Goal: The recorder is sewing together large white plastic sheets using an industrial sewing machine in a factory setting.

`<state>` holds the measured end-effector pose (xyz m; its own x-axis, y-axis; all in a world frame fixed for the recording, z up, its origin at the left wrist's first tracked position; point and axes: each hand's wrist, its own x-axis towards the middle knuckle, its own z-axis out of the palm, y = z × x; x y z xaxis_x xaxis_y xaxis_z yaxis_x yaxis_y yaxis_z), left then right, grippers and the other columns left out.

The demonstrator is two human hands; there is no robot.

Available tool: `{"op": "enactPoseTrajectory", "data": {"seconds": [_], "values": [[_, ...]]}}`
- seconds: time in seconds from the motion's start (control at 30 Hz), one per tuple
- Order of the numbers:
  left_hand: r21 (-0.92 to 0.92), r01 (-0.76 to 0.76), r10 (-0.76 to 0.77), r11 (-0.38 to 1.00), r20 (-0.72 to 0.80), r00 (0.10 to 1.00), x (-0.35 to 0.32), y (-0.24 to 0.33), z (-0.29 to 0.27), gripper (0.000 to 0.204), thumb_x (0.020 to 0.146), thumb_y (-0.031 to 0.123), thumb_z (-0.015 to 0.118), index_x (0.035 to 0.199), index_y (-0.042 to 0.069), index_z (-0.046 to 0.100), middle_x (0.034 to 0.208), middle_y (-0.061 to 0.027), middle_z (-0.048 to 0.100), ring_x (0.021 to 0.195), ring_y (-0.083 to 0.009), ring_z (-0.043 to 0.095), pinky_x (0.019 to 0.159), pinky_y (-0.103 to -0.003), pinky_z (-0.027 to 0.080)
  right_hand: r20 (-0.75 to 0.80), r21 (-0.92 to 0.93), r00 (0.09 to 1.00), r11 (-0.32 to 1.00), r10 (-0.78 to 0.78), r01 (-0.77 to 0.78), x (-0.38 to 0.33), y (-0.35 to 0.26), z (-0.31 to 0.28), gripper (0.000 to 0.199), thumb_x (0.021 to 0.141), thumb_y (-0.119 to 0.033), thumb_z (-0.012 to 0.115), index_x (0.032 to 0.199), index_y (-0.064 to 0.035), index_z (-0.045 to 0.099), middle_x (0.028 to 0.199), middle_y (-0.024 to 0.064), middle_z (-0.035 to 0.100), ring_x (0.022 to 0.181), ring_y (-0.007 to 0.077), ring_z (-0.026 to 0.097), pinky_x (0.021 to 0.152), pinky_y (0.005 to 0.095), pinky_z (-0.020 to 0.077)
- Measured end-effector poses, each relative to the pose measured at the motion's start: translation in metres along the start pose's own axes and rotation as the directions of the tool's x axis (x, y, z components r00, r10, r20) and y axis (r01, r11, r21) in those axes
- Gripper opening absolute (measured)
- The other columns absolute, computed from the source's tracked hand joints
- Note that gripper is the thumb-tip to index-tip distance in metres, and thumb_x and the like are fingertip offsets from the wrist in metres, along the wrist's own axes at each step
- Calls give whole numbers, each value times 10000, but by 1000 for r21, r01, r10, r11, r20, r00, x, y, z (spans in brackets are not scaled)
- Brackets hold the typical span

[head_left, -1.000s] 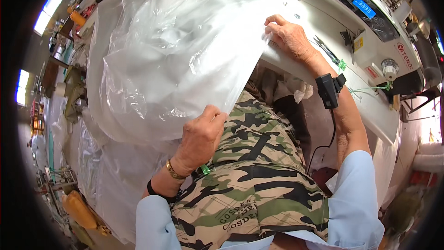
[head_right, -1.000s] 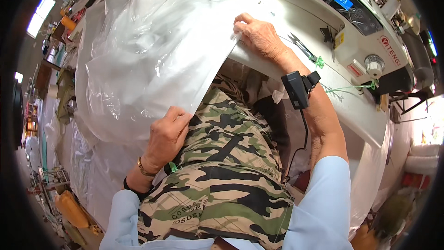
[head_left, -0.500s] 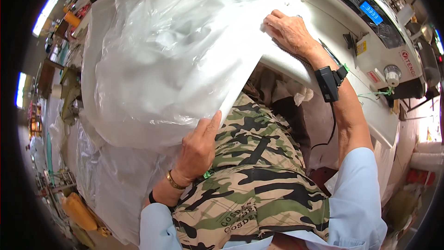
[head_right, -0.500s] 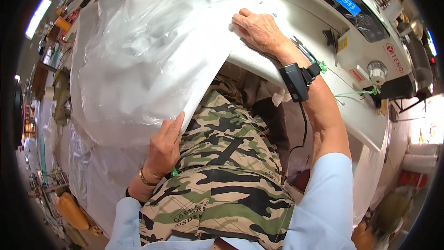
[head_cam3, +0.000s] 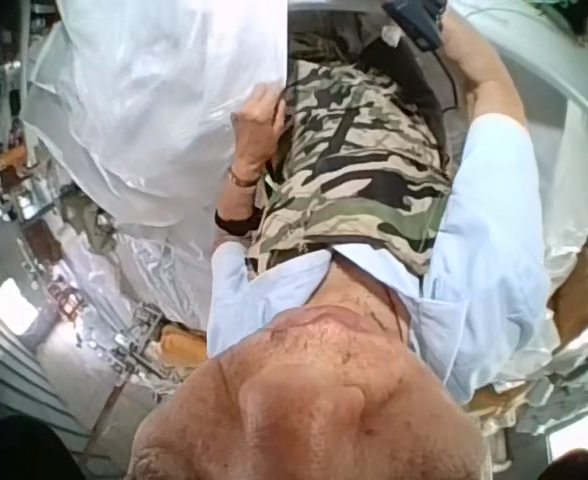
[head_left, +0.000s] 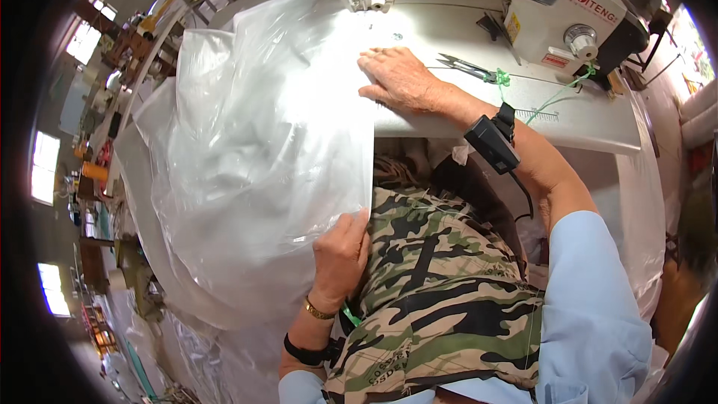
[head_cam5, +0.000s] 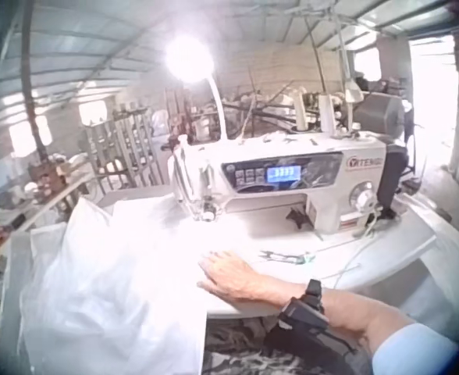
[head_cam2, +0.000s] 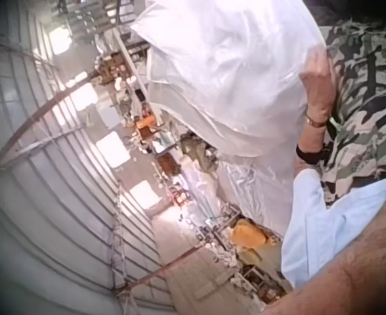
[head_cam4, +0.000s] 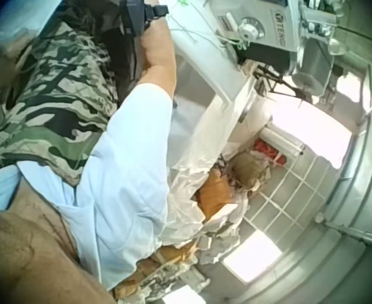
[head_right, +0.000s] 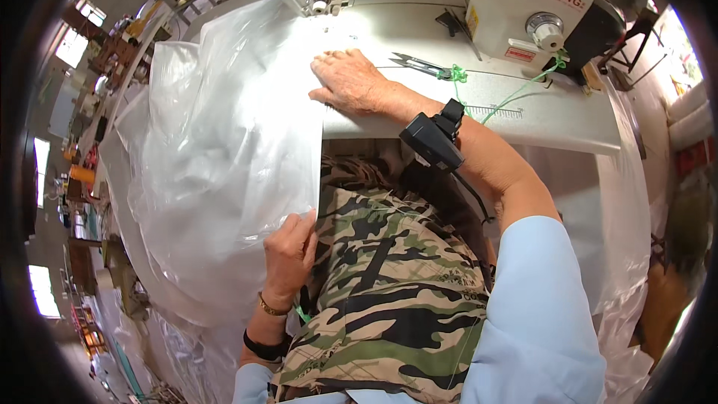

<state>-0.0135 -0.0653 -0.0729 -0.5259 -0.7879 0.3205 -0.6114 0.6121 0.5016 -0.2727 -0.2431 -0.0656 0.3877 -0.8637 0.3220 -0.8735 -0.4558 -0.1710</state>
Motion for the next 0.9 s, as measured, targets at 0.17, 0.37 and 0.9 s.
{"op": "enactPoseTrajectory", "data": {"seconds": [0.17,0.37,0.9], "values": [[65,-62,63,996,-15,998,45,-11,-4,265,795,-8,639,1058,16,658,760,-144,524,613,-330,566,552,-407,433,32,60,997,996,-70,68,-1,5,4,821,936,-587,510,1430,59,397,1467,299,405,1387,406,368,1139,487,258],[140,-108,111,984,-12,994,103,-21,-6,184,797,12,624,976,15,663,745,-148,550,635,-347,587,568,-426,455,4,123,997,990,-72,71,-1,4,2,858,925,-592,517,1434,84,372,1456,323,400,1374,411,379,1138,475,258],[145,-17,23,989,-38,999,220,-39,10,162,840,102,583,881,0,703,837,-213,671,769,-385,646,699,-424,513,-137,272,988,962,71,-32,5,6,4,377,910,-90,522,1259,49,549,1221,266,605,1212,401,528,1051,481,361]]}}
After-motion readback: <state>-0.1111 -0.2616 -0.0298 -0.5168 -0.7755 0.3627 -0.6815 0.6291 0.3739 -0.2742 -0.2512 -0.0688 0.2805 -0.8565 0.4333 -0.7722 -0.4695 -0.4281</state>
